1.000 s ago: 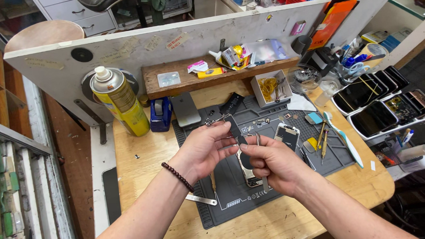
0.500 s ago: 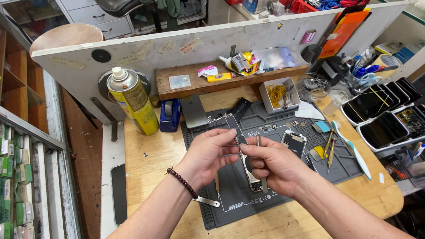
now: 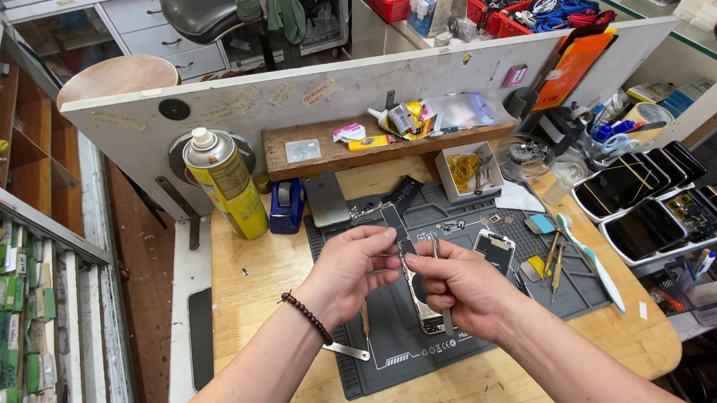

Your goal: The person cleans a disassembled smartphone's internal components using a toothbrush and a metal spudger. They remove a ribbon cable, brush the motherboard and phone frame, and use tweezers to adjust a small connector before placing the cable back into the device.

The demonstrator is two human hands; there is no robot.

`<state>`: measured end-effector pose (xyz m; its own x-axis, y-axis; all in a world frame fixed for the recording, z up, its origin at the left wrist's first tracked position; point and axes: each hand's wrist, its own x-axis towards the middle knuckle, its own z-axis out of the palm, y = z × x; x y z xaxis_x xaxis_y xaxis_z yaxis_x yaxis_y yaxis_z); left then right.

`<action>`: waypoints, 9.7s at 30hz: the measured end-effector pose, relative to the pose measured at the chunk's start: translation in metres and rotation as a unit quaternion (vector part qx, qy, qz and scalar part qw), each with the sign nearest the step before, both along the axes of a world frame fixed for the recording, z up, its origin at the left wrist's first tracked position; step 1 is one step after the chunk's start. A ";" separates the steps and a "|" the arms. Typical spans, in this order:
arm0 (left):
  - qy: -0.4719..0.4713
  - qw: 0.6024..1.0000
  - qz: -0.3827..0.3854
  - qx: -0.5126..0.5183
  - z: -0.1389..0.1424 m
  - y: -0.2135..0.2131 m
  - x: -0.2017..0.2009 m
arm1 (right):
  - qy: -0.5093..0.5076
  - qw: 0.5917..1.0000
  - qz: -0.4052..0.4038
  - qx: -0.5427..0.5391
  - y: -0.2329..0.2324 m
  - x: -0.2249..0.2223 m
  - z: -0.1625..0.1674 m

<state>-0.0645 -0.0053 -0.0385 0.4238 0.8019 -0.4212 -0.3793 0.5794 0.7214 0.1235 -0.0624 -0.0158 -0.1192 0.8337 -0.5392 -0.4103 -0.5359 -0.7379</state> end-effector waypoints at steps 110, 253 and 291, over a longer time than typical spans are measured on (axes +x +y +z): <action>-0.202 0.977 -0.072 0.001 -0.046 -0.014 -0.005 | -0.144 0.979 0.030 0.138 -0.016 -0.008 -0.043; -0.203 0.969 0.101 -0.098 -0.011 0.036 -0.274 | -0.633 0.515 0.231 0.530 0.207 -0.267 0.044; -0.200 0.963 0.167 -0.074 0.032 0.005 -0.176 | -0.493 0.642 0.189 0.555 0.097 -0.155 0.060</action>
